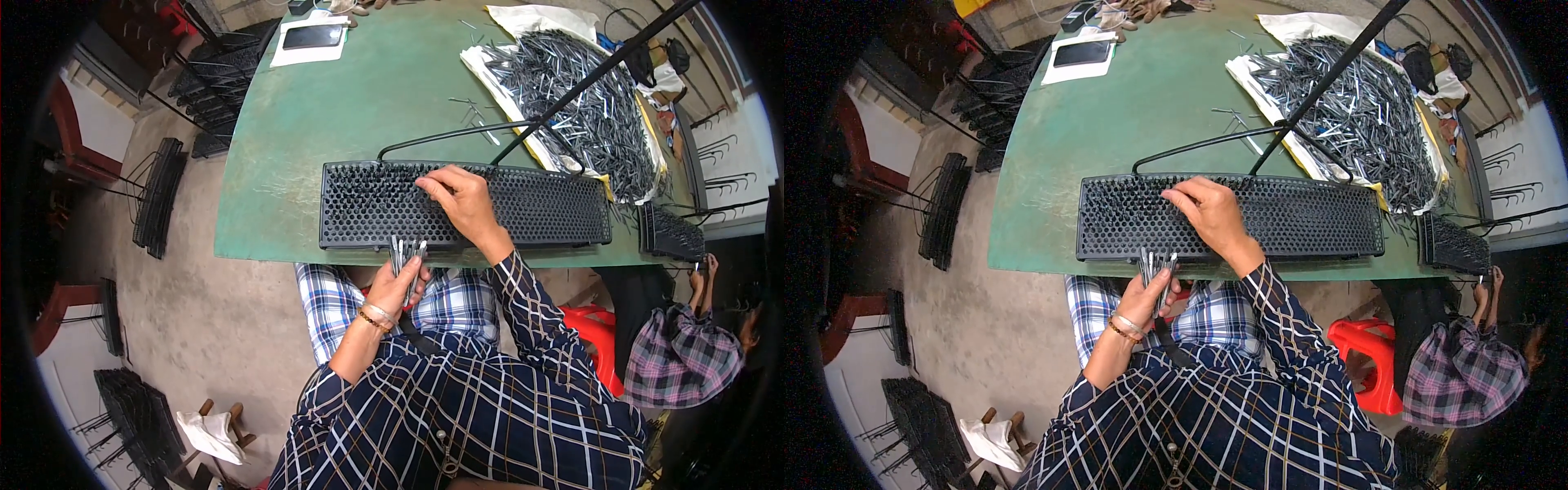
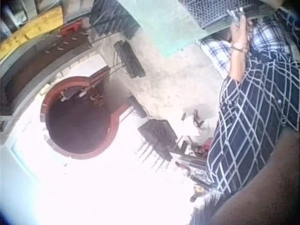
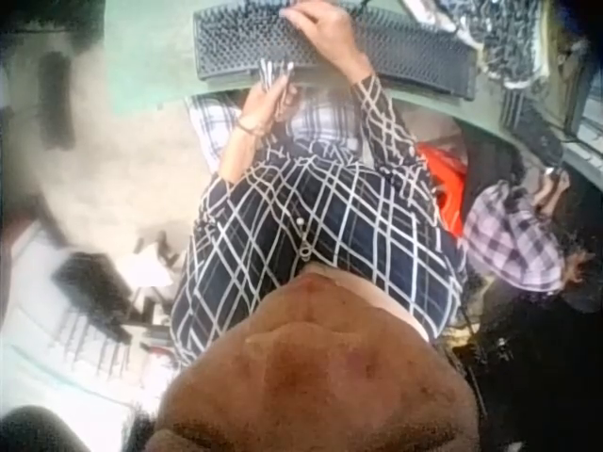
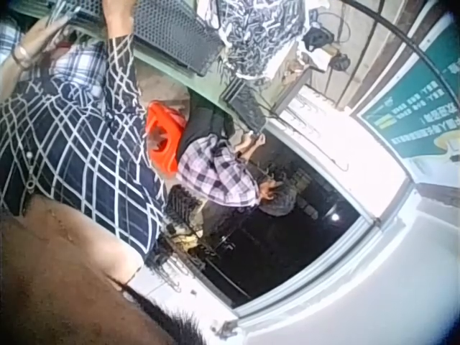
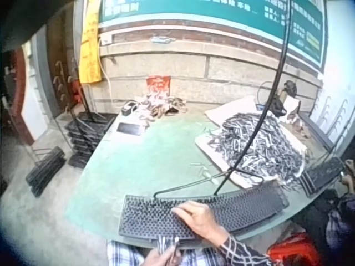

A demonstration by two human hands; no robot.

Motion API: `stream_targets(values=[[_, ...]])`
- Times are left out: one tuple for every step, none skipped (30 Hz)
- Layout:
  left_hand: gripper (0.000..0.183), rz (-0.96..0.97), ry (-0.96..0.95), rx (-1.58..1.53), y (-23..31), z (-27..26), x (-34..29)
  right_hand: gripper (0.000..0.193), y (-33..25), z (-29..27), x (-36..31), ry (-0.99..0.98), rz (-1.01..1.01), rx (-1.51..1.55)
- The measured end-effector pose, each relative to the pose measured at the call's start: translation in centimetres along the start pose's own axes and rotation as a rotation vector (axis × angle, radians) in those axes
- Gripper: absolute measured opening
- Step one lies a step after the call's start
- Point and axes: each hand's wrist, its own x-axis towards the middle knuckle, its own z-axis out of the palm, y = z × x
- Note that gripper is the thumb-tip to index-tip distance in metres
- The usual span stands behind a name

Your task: Inserting small electronic components into a perforated mesh panel at a workbench.

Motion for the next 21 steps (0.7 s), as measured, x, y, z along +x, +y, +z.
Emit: stream_targets(values=[[0.021,0.006,0.003,-0.007,0.18,0.15,-0.11,0.011,-0.28,0.07,-0.02,0.002,-0.049,-0.052],[0.021,0.013,0.006,-0.014,0.29,0.24,-0.18,0.011,-0.44,0.20,-0.05,0.004,-0.098,-0.104],[0.021,0.013,0.005,-0.014,0.38,0.30,-0.22,0.011,-0.59,0.32,-0.02,0.005,-0.098,-0.105],[0.020,0.003,0.011,-0.024,0.45,0.34,-0.30,0.011,-0.72,0.45,0.03,0.011,-0.125,-0.124],[0.020,-0.007,0.019,-0.035,0.52,0.35,-0.34,0.012,-0.80,0.51,0.09,0.017,-0.152,-0.142],[0.020,-0.007,0.018,-0.035,0.51,0.29,-0.33,0.012,-0.77,0.54,0.11,0.016,-0.152,-0.142],[0.021,-0.012,0.017,-0.041,0.50,0.21,-0.31,0.011,-0.72,0.58,0.17,0.026,-0.171,-0.164],[0.021,-0.016,0.017,-0.047,0.50,0.13,-0.32,0.011,-0.70,0.62,0.19,0.035,-0.190,-0.186],[0.021,-0.015,0.016,-0.049,0.52,0.13,-0.29,0.011,-0.63,0.53,0.16,0.034,-0.191,-0.187],[0.023,-0.019,0.008,-0.042,0.57,0.14,-0.29,0.011,-0.57,0.41,0.08,0.038,-0.171,-0.202],[0.024,-0.022,0.000,-0.036,0.59,0.14,-0.28,0.010,-0.55,0.36,0.02,0.041,-0.152,-0.218],[0.024,-0.021,-0.002,-0.036,0.56,0.11,-0.23,0.010,-0.57,0.39,0.00,0.041,-0.153,-0.219],[0.026,-0.018,-0.003,-0.028,0.46,0.02,-0.26,0.010,-0.63,0.55,-0.07,0.039,-0.168,-0.200],[0.028,-0.015,-0.005,-0.018,0.36,-0.05,-0.27,0.009,-0.67,0.71,-0.12,0.038,-0.183,-0.181],[0.028,-0.016,-0.006,-0.022,0.37,-0.01,-0.29,0.009,-0.84,0.83,-0.06,0.035,-0.183,-0.183],[0.027,-0.019,0.007,-0.032,0.40,0.05,-0.29,0.009,-1.02,0.97,0.01,0.023,-0.204,-0.178],[0.026,-0.023,0.020,-0.042,0.44,0.13,-0.30,0.009,-1.16,1.00,0.04,0.012,-0.225,-0.173],[0.026,-0.022,0.020,-0.041,0.40,0.10,-0.26,0.009,-1.05,1.01,0.06,0.012,-0.226,-0.173],[0.026,-0.026,0.019,-0.048,0.37,0.10,-0.22,0.009,-0.89,0.97,0.14,0.017,-0.251,-0.199],[0.026,-0.029,0.019,-0.054,0.32,0.08,-0.18,0.009,-0.72,0.93,0.20,0.022,-0.276,-0.225],[0.026,-0.028,0.020,-0.055,0.33,0.06,-0.23,0.009,-0.67,0.88,0.27,0.021,-0.277,-0.224]])
